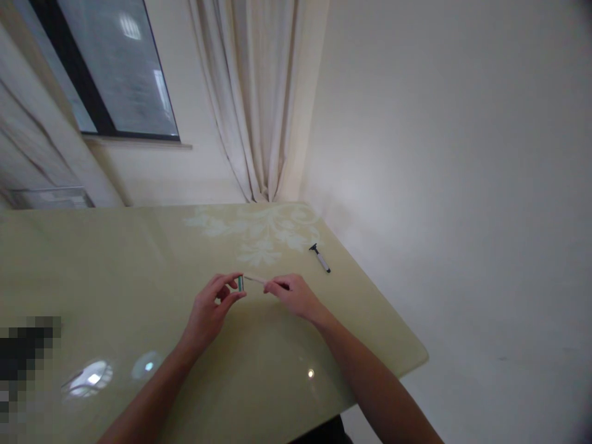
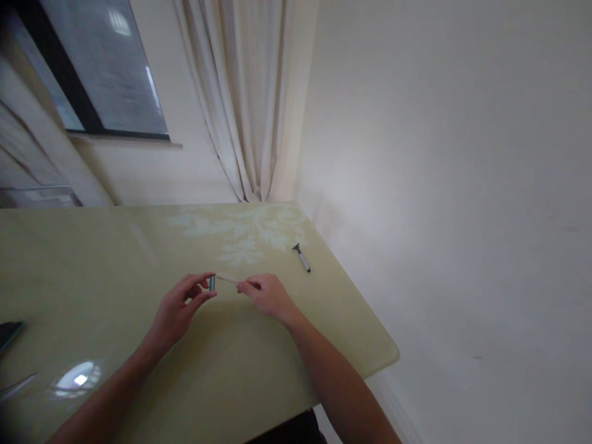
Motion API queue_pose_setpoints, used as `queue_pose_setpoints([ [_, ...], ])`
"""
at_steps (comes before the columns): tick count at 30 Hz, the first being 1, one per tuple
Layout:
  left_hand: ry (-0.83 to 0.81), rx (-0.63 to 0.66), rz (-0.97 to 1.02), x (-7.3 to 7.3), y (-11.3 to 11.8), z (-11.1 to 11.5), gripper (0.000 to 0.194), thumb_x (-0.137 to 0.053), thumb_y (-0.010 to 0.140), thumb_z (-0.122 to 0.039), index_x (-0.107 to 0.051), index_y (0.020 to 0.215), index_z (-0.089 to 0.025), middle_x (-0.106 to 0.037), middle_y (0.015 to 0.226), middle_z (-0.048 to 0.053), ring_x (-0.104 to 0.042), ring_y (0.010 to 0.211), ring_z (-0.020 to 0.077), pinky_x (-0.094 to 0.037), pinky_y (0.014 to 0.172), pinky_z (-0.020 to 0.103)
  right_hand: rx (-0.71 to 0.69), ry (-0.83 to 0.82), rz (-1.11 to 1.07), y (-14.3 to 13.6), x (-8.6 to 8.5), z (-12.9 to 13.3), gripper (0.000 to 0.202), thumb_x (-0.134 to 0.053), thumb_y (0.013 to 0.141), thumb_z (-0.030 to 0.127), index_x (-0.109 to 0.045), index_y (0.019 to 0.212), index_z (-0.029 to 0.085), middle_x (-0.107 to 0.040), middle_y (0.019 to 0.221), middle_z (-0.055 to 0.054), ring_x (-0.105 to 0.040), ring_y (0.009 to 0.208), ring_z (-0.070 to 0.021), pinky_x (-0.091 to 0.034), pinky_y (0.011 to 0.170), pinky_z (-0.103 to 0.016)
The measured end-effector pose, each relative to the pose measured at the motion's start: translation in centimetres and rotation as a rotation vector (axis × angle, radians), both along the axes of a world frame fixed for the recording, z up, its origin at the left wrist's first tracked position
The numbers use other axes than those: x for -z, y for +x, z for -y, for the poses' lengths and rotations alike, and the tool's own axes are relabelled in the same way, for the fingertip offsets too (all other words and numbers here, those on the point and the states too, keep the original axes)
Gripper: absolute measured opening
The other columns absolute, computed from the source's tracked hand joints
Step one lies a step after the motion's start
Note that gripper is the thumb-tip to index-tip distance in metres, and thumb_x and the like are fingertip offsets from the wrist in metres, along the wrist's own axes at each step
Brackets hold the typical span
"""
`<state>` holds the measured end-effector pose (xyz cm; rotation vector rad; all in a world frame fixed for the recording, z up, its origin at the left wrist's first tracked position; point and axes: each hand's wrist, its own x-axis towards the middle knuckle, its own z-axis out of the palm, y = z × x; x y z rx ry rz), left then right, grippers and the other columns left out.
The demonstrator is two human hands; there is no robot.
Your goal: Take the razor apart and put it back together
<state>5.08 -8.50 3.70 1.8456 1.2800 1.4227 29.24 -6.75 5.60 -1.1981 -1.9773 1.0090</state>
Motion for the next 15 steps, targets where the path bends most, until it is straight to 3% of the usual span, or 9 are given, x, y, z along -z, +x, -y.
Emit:
queue_pose_setpoints([
  [3, 0.01, -0.004, 0.017, -0.02, -0.01, -0.03, 0.031, -0.076, 0.084, -0.037, -0.076, 0.112, -0.024, -0.064, 0.086, -0.002, -0.055, 0.063, 0.0114, -0.047, 0.061, 0.024, -0.038, -0.033, 0.008, -0.08, -0.02, 0.1, 0.043, -0.059, 0.099, 0.049, -0.085, 0.094, 0.015, -0.048, 0.058, 0.003, -0.04, 0.057, -0.0113, -0.026, 0.057, -0.026],
  [6, 0.016, -0.004, 0.021, 0.01, -0.11, -0.08, 0.03, -0.076, 0.084, -0.037, -0.076, 0.112, -0.024, -0.064, 0.086, -0.002, -0.055, 0.063, 0.0114, -0.048, 0.062, 0.025, 0.028, 0.028, 0.011, -0.09, -0.04, 0.19, 0.042, -0.059, 0.099, 0.047, -0.085, 0.092, 0.015, -0.049, 0.059, 0.003, -0.041, 0.057, -0.0111, -0.026, 0.057, -0.027],
  [10, 0.02, -0.007, 0.015, 0.04, -0.05, 0.02, 0.03, -0.076, 0.085, -0.037, -0.076, 0.113, -0.024, -0.064, 0.088, -0.001, -0.054, 0.063, 0.0115, -0.048, 0.063, 0.025, -0.099, -0.048, -0.027, 0.14, -0.16, 0.16, 0.045, -0.06, 0.098, 0.053, -0.085, 0.095, 0.016, -0.045, 0.058, 0.004, -0.038, 0.056, -0.0109, -0.025, 0.055, -0.026],
  [15, 0.035, 0.008, 0.0, 0.05, 0.23, 0.22, 0.029, -0.075, 0.087, -0.036, -0.075, 0.114, -0.025, -0.064, 0.088, -0.002, -0.055, 0.064, 0.0116, -0.048, 0.062, 0.024, -0.021, 0.009, -0.022, 0.22, -0.27, 0.17, 0.044, -0.058, 0.099, 0.05, -0.085, 0.094, 0.014, -0.048, 0.058, 0.003, -0.038, 0.056, -0.0108, -0.026, 0.056, -0.026],
])
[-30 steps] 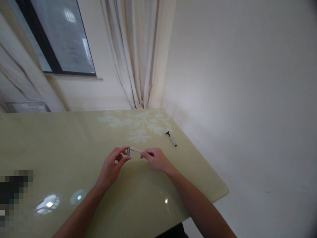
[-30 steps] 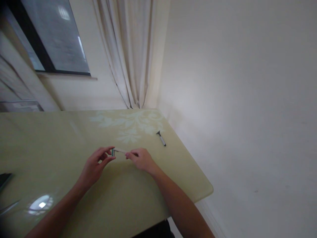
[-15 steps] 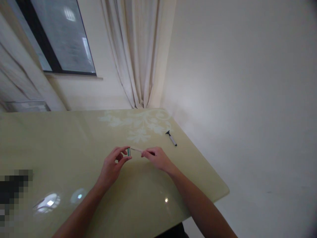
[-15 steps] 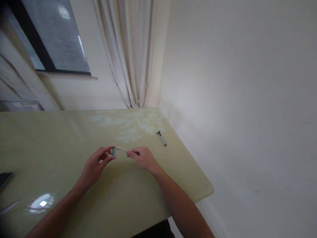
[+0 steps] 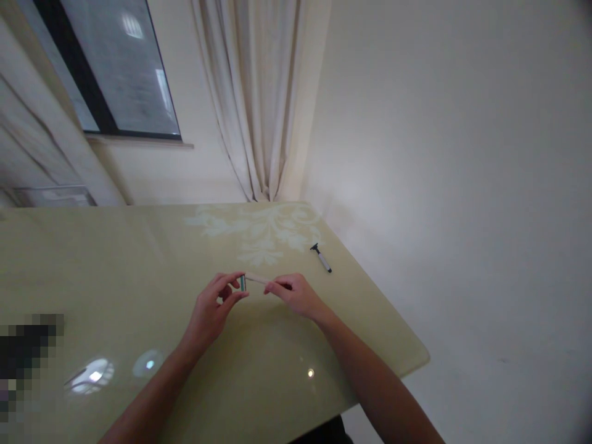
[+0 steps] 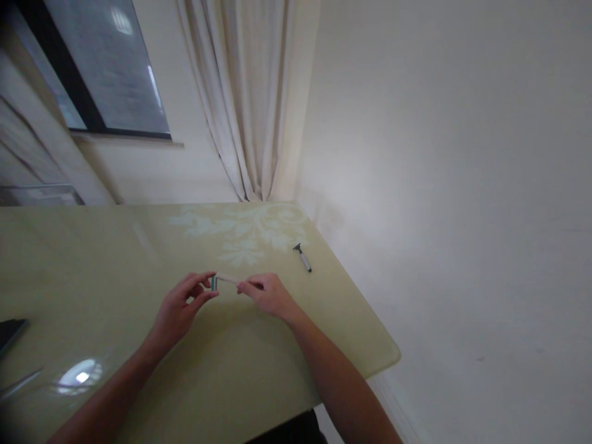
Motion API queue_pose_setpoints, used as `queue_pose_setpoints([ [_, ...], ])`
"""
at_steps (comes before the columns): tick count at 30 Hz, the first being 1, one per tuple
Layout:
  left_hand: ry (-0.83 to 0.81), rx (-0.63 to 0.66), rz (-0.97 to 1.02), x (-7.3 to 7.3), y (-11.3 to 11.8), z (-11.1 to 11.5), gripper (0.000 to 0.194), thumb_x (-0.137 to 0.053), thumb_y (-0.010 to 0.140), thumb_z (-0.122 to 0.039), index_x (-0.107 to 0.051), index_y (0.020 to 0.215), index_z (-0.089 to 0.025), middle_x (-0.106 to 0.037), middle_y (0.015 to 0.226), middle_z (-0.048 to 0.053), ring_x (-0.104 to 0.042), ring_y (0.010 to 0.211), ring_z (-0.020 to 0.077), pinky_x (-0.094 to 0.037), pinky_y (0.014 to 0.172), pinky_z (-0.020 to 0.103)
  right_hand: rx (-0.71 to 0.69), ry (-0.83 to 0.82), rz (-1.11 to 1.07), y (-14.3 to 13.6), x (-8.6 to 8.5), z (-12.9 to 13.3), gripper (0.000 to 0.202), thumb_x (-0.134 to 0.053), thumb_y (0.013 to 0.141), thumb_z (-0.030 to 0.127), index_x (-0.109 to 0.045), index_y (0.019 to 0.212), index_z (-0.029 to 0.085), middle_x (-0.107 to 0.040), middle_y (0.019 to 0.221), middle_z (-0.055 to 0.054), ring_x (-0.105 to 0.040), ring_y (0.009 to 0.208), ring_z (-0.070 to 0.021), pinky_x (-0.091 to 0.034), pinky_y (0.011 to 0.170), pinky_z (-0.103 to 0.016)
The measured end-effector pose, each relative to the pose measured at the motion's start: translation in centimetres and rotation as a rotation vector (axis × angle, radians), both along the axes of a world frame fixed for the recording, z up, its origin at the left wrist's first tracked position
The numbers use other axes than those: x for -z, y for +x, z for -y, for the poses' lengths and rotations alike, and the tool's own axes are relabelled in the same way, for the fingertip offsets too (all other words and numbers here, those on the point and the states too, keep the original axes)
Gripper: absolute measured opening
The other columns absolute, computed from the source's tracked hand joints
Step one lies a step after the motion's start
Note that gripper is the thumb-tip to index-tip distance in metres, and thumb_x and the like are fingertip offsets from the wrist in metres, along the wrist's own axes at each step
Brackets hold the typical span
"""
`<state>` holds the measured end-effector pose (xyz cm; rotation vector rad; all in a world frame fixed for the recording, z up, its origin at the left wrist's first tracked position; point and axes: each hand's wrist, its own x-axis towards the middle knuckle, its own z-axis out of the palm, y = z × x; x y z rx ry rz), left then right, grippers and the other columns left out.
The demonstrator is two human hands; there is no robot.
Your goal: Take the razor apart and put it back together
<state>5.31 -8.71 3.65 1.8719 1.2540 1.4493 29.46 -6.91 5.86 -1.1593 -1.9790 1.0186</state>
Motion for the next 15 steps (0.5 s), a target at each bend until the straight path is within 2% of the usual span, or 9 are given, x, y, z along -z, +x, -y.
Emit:
queue_pose_setpoints([
  [2, 0.009, -0.002, -0.003, 0.0, -0.01, -0.01, 0.03, -0.075, 0.087, -0.036, -0.075, 0.114, -0.025, -0.064, 0.089, -0.002, -0.055, 0.065, 0.0115, -0.049, 0.063, 0.024, -0.028, -0.01, 0.019, -0.05, 0.0, 0.05, 0.043, -0.059, 0.099, 0.05, -0.085, 0.093, 0.015, -0.048, 0.058, 0.003, -0.039, 0.056, -0.0111, -0.026, 0.056, -0.027],
  [5, 0.01, -0.007, -0.005, -0.05, -0.1, -0.06, 0.029, -0.076, 0.086, -0.036, -0.076, 0.113, -0.025, -0.064, 0.087, -0.002, -0.055, 0.064, 0.0115, -0.048, 0.063, 0.025, 0.034, 0.037, 0.045, -0.12, 0.0, 0.12, 0.041, -0.059, 0.099, 0.048, -0.084, 0.09, 0.016, -0.05, 0.06, 0.003, -0.04, 0.059, -0.0115, -0.026, 0.057, -0.027],
  [9, 0.009, -0.01, 0.005, -0.15, -0.14, -0.08, 0.03, -0.075, 0.087, -0.036, -0.075, 0.114, -0.024, -0.065, 0.087, -0.001, -0.056, 0.064, 0.0117, -0.048, 0.062, 0.025, -0.039, -0.004, 0.04, -0.19, 0.0, 0.19, 0.042, -0.06, 0.099, 0.05, -0.085, 0.093, 0.016, -0.047, 0.058, 0.004, -0.04, 0.057, -0.0113, -0.026, 0.057, -0.027],
  [12, 0.001, -0.005, 0.005, -0.21, -0.1, -0.08, 0.03, -0.076, 0.086, -0.036, -0.076, 0.114, -0.024, -0.065, 0.087, -0.001, -0.056, 0.064, 0.0117, -0.049, 0.063, 0.025, 0.04, 0.05, 0.04, -0.23, -0.05, 0.24, 0.043, -0.058, 0.099, 0.048, -0.085, 0.091, 0.015, -0.05, 0.06, 0.003, -0.041, 0.058, -0.0114, -0.026, 0.057, -0.027],
  [15, -0.005, -0.006, 0.01, -0.26, -0.09, -0.09, 0.03, -0.076, 0.085, -0.036, -0.076, 0.112, -0.024, -0.065, 0.086, -0.001, -0.056, 0.063, 0.0117, -0.049, 0.062, 0.025, -0.022, 0.011, 0.039, -0.2, -0.12, 0.27, 0.043, -0.059, 0.099, 0.05, -0.085, 0.093, 0.016, -0.051, 0.06, 0.003, -0.04, 0.058, -0.0114, -0.026, 0.057, -0.026],
])
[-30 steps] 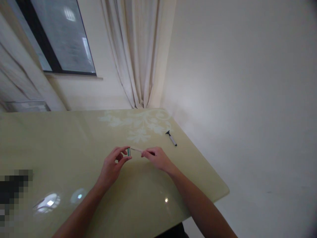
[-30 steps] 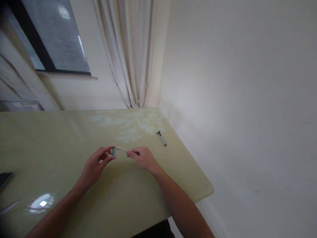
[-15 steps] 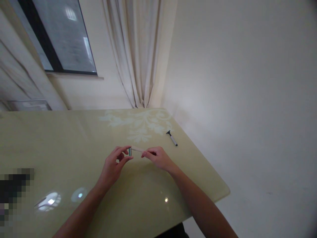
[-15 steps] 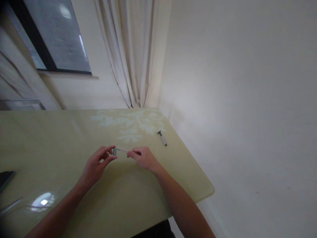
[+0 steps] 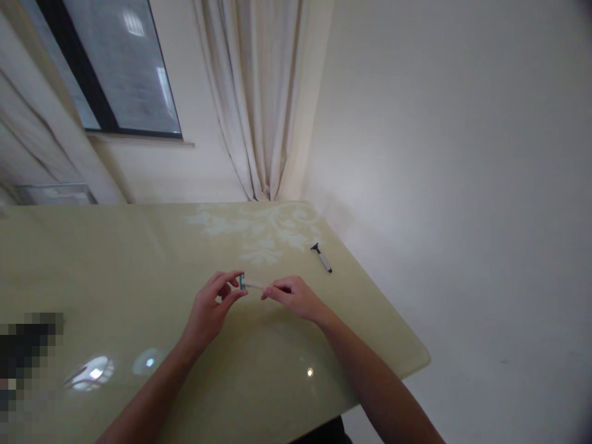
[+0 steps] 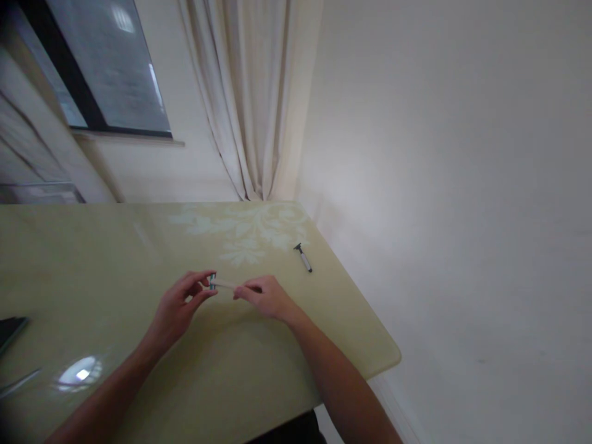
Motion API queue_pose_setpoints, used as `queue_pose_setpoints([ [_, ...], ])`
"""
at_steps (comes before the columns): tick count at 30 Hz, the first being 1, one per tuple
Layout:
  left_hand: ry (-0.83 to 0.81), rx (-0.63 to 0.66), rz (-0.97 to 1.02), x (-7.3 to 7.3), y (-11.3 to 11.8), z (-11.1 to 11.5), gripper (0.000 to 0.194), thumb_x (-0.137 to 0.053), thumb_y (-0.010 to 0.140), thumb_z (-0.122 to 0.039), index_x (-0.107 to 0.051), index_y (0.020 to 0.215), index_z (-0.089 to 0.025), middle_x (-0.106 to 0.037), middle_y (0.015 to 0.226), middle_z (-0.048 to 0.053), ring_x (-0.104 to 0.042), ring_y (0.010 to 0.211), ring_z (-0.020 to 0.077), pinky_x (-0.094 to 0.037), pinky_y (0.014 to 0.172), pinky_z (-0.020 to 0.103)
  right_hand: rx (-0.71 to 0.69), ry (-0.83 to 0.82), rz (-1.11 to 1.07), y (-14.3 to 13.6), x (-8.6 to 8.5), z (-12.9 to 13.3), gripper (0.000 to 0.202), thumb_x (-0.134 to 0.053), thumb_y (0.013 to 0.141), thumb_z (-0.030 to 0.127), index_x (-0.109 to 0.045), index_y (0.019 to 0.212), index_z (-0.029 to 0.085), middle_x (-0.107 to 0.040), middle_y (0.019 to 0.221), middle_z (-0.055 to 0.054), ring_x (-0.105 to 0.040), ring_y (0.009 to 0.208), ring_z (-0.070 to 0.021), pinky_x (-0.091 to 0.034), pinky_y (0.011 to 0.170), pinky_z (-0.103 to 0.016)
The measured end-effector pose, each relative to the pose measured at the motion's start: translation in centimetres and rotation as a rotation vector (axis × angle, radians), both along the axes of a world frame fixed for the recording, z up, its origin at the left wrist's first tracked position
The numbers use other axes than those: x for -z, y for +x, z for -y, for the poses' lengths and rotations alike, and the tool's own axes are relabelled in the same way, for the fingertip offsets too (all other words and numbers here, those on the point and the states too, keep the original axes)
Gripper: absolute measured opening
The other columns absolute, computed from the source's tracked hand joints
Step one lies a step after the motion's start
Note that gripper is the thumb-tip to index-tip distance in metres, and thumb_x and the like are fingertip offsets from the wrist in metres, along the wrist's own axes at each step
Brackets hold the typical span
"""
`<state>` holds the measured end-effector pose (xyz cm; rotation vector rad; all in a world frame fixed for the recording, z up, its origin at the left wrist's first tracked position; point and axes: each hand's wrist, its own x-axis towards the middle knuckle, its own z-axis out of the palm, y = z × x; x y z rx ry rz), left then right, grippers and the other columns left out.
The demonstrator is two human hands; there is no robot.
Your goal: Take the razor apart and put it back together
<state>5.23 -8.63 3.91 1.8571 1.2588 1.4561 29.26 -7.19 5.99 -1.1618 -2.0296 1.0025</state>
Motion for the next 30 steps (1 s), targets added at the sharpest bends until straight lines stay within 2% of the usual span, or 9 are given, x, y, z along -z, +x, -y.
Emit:
queue_pose_setpoints([
  [4, -0.002, -0.016, 0.009, -0.01, -0.03, 0.04, 0.028, -0.076, 0.085, -0.037, -0.076, 0.11, -0.024, -0.065, 0.086, -0.001, -0.057, 0.063, 0.0119, -0.049, 0.061, 0.025, 0.082, 0.055, 0.017, 0.03, -0.01, 0.02, 0.043, -0.059, 0.099, 0.049, -0.083, 0.086, 0.015, -0.047, 0.059, 0.003, -0.04, 0.058, -0.0115, -0.025, 0.057, -0.027],
  [8, -0.008, -0.004, 0.002, 0.03, 0.01, 0.08, 0.029, -0.075, 0.086, -0.037, -0.075, 0.113, -0.025, -0.065, 0.087, -0.001, -0.057, 0.063, 0.0117, -0.049, 0.061, 0.024, -0.004, -0.013, -0.005, -0.12, 0.04, 0.19, 0.041, -0.06, 0.098, 0.049, -0.084, 0.091, 0.016, -0.046, 0.059, 0.004, -0.04, 0.057, -0.0115, -0.026, 0.056, -0.026],
  [11, -0.01, 0.009, -0.008, 0.07, 0.03, 0.08, 0.03, -0.075, 0.087, -0.037, -0.075, 0.114, -0.025, -0.065, 0.087, -0.001, -0.057, 0.065, 0.0119, -0.049, 0.063, 0.024, 0.072, 0.039, -0.012, -0.21, 0.03, 0.28, 0.042, -0.059, 0.099, 0.048, -0.084, 0.09, 0.015, -0.048, 0.06, 0.003, -0.04, 0.058, -0.0115, -0.026, 0.057, -0.027],
  [15, -0.018, 0.002, -0.007, 0.02, -0.02, 0.12, 0.03, -0.074, 0.087, -0.037, -0.075, 0.114, -0.025, -0.065, 0.088, -0.001, -0.057, 0.064, 0.0119, -0.049, 0.063, 0.025, -0.018, -0.033, -0.025, -0.07, 0.07, 0.11, 0.043, -0.059, 0.098, 0.051, -0.085, 0.094, 0.016, -0.046, 0.059, 0.004, -0.039, 0.057, -0.0115, -0.026, 0.056, -0.027],
  [18, -0.028, 0.005, -0.004, -0.14, -0.02, 0.16, 0.028, -0.075, 0.086, -0.037, -0.076, 0.112, -0.025, -0.065, 0.086, -0.001, -0.057, 0.064, 0.012, -0.049, 0.063, 0.025, 0.081, 0.007, -0.015, 0.08, 0.12, -0.07, 0.044, -0.058, 0.099, 0.051, -0.084, 0.093, 0.015, -0.05, 0.062, 0.002, -0.041, 0.06, -0.0123, -0.027, 0.058, -0.027],
  [22, -0.024, 0.013, -0.006, -0.23, 0.07, 0.17, 0.029, -0.075, 0.085, -0.036, -0.076, 0.112, -0.024, -0.065, 0.087, -0.001, -0.056, 0.063, 0.0119, -0.049, 0.063, 0.025, -0.016, -0.074, -0.018, 0.14, 0.08, -0.1, 0.046, -0.058, 0.098, 0.054, -0.084, 0.096, 0.016, -0.047, 0.06, 0.002, -0.04, 0.059, -0.0125, -0.027, 0.057, -0.026],
  [26, -0.025, 0.021, -0.006, -0.09, 0.11, 0.12, 0.029, -0.075, 0.085, -0.035, -0.076, 0.112, -0.024, -0.066, 0.087, -0.001, -0.056, 0.063, 0.0117, -0.048, 0.062, 0.024, 0.077, -0.001, -0.007, 0.04, -0.08, -0.07, 0.046, -0.057, 0.099, 0.052, -0.084, 0.093, 0.015, -0.046, 0.06, 0.003, -0.039, 0.06, -0.0122, -0.026, 0.058, -0.026],
  [28, -0.028, 0.017, 0.007, -0.02, 0.08, 0.07, 0.029, -0.075, 0.085, -0.036, -0.076, 0.112, -0.024, -0.065, 0.087, -0.001, -0.056, 0.063, 0.0118, -0.048, 0.061, 0.024, 0.018, -0.036, -0.009, 0.02, -0.14, -0.08, 0.046, -0.057, 0.099, 0.053, -0.084, 0.094, 0.015, -0.047, 0.061, 0.003, -0.039, 0.06, -0.012, -0.027, 0.058, -0.026],
  [30, -0.029, 0.012, 0.016, 0.02, 0.02, 0.02, 0.03, -0.076, 0.084, -0.036, -0.076, 0.111, -0.024, -0.065, 0.086, -0.001, -0.056, 0.063, 0.0118, -0.049, 0.062, 0.025, 0.029, -0.035, 0.023, 0.04, -0.14, -0.08, 0.046, -0.058, 0.099, 0.053, -0.083, 0.09, 0.015, -0.046, 0.06, 0.003, -0.038, 0.059, -0.0119, -0.026, 0.058, -0.027],
])
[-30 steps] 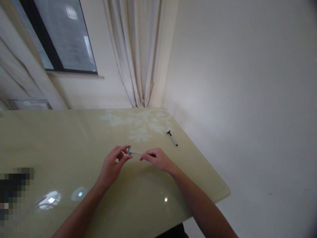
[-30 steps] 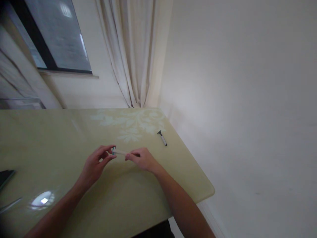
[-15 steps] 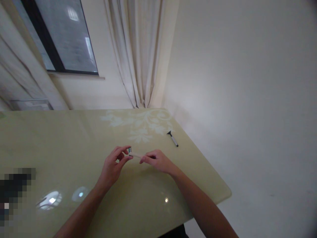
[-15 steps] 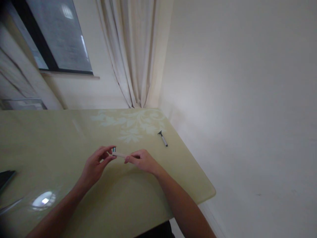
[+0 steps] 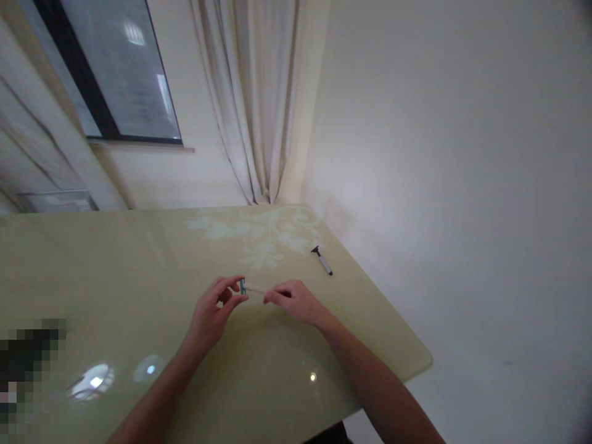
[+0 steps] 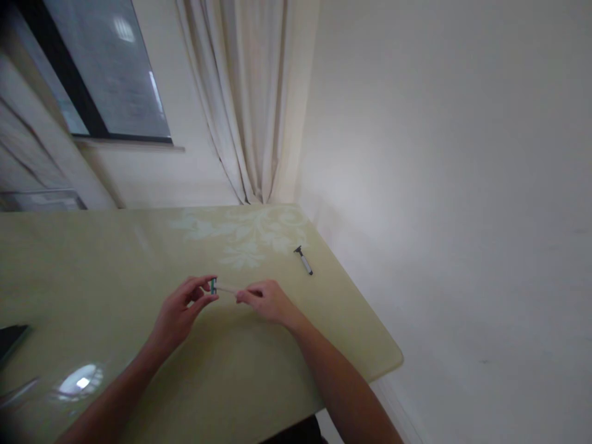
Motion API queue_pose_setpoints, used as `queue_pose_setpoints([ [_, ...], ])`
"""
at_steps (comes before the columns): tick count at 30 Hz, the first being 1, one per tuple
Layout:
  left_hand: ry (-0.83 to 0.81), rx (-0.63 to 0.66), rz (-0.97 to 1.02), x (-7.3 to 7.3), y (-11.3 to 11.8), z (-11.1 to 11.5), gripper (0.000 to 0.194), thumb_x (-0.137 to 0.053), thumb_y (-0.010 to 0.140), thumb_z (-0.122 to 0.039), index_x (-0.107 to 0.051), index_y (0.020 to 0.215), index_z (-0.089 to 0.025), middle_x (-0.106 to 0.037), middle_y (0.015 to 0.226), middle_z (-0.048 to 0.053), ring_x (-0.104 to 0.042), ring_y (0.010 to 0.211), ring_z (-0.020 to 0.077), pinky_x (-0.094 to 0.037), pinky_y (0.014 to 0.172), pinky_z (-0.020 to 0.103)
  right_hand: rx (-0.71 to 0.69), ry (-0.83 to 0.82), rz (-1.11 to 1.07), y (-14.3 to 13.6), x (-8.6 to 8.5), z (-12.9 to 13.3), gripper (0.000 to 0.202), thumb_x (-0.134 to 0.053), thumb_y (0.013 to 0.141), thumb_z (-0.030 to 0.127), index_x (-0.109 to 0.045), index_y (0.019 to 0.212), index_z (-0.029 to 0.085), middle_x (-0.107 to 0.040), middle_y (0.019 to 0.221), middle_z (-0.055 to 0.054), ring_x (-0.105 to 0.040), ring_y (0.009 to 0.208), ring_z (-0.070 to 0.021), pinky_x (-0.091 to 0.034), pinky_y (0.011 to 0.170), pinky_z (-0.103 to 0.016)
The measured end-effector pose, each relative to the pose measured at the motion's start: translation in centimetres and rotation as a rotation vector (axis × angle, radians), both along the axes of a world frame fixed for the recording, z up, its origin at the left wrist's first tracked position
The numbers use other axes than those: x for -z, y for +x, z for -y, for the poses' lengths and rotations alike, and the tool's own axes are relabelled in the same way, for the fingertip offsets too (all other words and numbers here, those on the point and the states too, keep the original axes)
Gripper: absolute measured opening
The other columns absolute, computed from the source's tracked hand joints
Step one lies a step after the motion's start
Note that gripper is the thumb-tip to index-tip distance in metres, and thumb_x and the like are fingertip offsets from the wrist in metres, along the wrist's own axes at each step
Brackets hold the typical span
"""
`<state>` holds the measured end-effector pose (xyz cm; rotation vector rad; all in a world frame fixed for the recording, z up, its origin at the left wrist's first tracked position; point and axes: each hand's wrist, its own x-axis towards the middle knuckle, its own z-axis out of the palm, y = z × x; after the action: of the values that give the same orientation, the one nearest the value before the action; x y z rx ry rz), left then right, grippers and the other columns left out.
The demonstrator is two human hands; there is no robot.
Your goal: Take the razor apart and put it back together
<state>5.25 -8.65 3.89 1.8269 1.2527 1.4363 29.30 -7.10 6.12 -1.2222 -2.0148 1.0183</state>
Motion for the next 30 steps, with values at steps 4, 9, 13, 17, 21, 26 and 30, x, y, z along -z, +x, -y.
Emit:
queue_pose_setpoints([
  [4, -0.01, 0.005, 0.011, 0.05, -0.09, -0.05, 0.029, -0.076, 0.085, -0.036, -0.076, 0.111, -0.024, -0.065, 0.087, -0.001, -0.057, 0.064, 0.0122, -0.049, 0.062, 0.025, 0.046, 0.027, -0.004, 0.13, 0.09, 0.01, 0.044, -0.058, 0.099, 0.051, -0.083, 0.091, 0.016, -0.044, 0.059, 0.003, -0.037, 0.058, -0.0117, -0.025, 0.057, -0.027],
  [9, -0.021, 0.016, 0.008, 0.3, -0.04, -0.08, 0.029, -0.076, 0.084, -0.035, -0.076, 0.111, -0.025, -0.066, 0.088, -0.001, -0.056, 0.065, 0.0124, -0.048, 0.063, 0.025, 0.048, 0.041, -0.029, 0.16, 0.09, -0.05, 0.045, -0.058, 0.098, 0.051, -0.084, 0.092, 0.015, -0.045, 0.059, 0.003, -0.038, 0.058, -0.0119, -0.025, 0.057, -0.027],
  [13, -0.037, 0.021, 0.011, 0.53, -0.09, -0.21, 0.031, -0.076, 0.084, -0.037, -0.076, 0.113, -0.025, -0.065, 0.087, -0.001, -0.056, 0.065, 0.0127, -0.048, 0.062, 0.025, 0.006, -0.018, -0.031, 0.06, 0.05, -0.04, 0.045, -0.06, 0.097, 0.054, -0.084, 0.094, 0.016, -0.044, 0.059, 0.003, -0.038, 0.058, -0.0123, -0.026, 0.056, -0.026],
  [17, -0.032, 0.019, 0.026, 0.38, -0.12, -0.23, 0.03, -0.076, 0.084, -0.037, -0.076, 0.112, -0.025, -0.065, 0.087, -0.001, -0.057, 0.065, 0.0131, -0.049, 0.063, 0.026, 0.06, 0.023, -0.039, -0.11, 0.12, 0.08, 0.045, -0.058, 0.099, 0.053, -0.084, 0.093, 0.016, -0.047, 0.061, 0.002, -0.038, 0.059, -0.0124, -0.026, 0.057, -0.027],
  [21, -0.032, 0.013, 0.031, 0.15, 0.01, -0.18, 0.03, -0.076, 0.084, -0.037, -0.077, 0.111, -0.025, -0.066, 0.086, -0.001, -0.057, 0.064, 0.0129, -0.048, 0.061, 0.025, 0.041, 0.035, -0.036, -0.21, 0.29, 0.05, 0.043, -0.06, 0.097, 0.051, -0.084, 0.089, 0.015, -0.045, 0.06, 0.003, -0.039, 0.058, -0.012, -0.025, 0.056, -0.027],
  [26, -0.029, 0.013, 0.024, 0.49, 0.02, -0.23, 0.031, -0.075, 0.084, -0.037, -0.076, 0.113, -0.025, -0.066, 0.087, 0.0, -0.056, 0.064, 0.0129, -0.049, 0.061, 0.025, -0.013, -0.036, -0.068, -0.21, 0.54, -0.12, 0.048, -0.058, 0.098, 0.055, -0.085, 0.095, 0.015, -0.043, 0.059, 0.003, -0.037, 0.057, -0.0115, -0.025, 0.055, -0.026],
  [30, -0.026, 0.023, -0.011, 0.88, -0.05, -0.31, 0.032, -0.075, 0.085, -0.038, -0.076, 0.113, -0.025, -0.065, 0.088, 0.0, -0.055, 0.064, 0.013, -0.049, 0.06, 0.025, 0.037, -0.012, -0.044, -0.28, 0.64, -0.11, 0.045, -0.06, 0.097, 0.054, -0.085, 0.093, 0.016, -0.044, 0.059, 0.003, -0.037, 0.057, -0.0116, -0.024, 0.055, -0.026],
])
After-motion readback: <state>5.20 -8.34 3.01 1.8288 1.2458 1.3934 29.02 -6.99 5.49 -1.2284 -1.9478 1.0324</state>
